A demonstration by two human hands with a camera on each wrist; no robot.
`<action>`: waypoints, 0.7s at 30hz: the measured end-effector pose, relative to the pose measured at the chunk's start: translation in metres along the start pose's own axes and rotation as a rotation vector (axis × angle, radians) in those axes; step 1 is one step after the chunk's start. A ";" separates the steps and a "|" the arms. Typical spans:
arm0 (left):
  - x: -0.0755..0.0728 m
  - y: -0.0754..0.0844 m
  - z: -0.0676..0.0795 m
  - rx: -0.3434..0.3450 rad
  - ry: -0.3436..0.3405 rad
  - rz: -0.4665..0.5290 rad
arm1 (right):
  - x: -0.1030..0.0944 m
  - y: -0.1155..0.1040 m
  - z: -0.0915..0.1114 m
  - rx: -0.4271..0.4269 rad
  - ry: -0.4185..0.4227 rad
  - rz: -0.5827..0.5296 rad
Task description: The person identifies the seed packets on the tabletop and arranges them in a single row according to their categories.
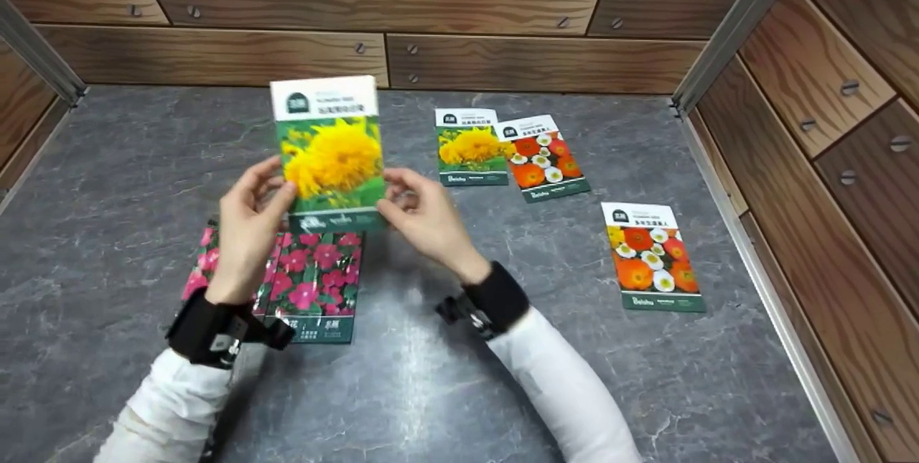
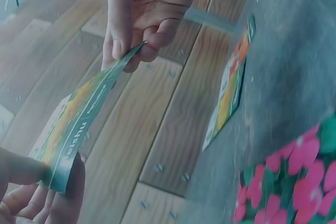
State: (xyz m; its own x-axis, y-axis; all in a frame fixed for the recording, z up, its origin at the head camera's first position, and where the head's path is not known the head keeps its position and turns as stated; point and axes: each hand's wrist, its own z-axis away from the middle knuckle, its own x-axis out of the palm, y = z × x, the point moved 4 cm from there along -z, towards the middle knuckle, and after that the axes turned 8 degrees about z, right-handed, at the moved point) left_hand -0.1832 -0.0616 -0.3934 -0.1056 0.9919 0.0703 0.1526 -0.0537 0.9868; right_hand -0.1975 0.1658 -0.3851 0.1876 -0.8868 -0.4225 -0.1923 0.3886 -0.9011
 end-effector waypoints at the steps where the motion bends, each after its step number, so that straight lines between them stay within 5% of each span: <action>1: 0.004 0.001 0.003 0.012 -0.017 -0.005 | -0.005 0.001 0.005 -0.001 0.007 0.018; 8: 0.025 0.001 0.020 0.071 -0.130 -0.018 | -0.028 0.001 0.029 0.003 0.056 0.058; 21: 0.043 -0.001 0.035 0.090 -0.199 -0.123 | -0.051 0.001 0.046 0.050 0.096 0.278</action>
State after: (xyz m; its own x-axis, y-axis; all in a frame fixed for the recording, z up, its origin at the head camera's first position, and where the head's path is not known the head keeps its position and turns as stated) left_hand -0.1538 -0.0149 -0.3967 0.0651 0.9940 -0.0882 0.2386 0.0704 0.9686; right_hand -0.1632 0.2231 -0.3690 0.0418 -0.7634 -0.6446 -0.1754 0.6295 -0.7570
